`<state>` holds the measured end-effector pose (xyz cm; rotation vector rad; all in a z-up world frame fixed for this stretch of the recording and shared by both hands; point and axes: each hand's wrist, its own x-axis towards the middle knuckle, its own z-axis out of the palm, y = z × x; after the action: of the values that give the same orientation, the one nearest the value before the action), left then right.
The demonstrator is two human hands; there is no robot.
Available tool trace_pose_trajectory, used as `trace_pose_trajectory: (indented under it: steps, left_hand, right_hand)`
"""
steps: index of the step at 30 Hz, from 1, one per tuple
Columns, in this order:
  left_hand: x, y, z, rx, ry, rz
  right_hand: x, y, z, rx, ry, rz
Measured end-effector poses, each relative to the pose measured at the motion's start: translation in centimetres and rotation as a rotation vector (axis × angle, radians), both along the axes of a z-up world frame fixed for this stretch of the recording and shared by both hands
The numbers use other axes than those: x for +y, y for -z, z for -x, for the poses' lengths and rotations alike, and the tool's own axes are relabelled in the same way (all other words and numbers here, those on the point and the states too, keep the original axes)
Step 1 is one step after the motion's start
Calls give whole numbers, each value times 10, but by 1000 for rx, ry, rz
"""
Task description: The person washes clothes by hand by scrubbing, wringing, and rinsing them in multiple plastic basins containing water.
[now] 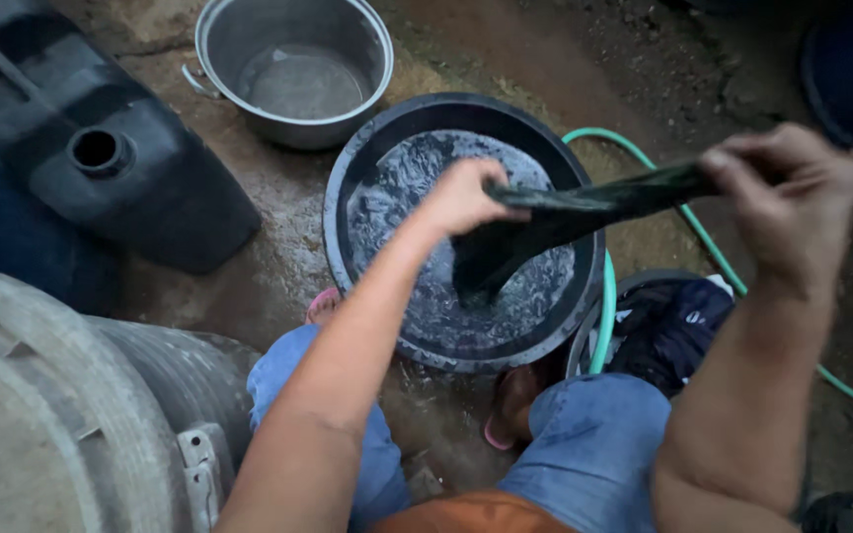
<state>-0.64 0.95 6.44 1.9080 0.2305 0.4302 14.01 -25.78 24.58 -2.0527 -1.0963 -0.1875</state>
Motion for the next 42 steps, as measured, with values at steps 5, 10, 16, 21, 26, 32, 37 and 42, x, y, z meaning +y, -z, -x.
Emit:
trace_pose_trajectory:
  steps: [5, 10, 16, 21, 26, 32, 37, 42]
  left_hand:
    - [4, 18, -8, -106, -84, 207]
    - [-25, 40, -23, -31, 80, 297]
    - [-44, 33, -31, -128, 226, 350]
    - [7, 3, -14, -168, 79, 180]
    - [4, -11, 4, -110, -36, 11]
    - [2, -10, 19, 312, -96, -172]
    - [-24, 18, 13, 726, 141, -334]
    - [-64, 74, 6, 558, 52, -146]
  right_hand:
    - [-33, 145, -51, 157, -71, 31]
    - [-13, 193, -47, 200, -85, 741]
    - [46, 186, 3, 1038, -582, -5]
    - [62, 209, 5, 677, -394, 230]
    - [60, 225, -3, 330, -222, 107]
    - [63, 197, 8, 1091, -207, -339]
    - [50, 128, 31, 1173, -416, -787]
    - [49, 105, 42, 1248, -536, -1001]
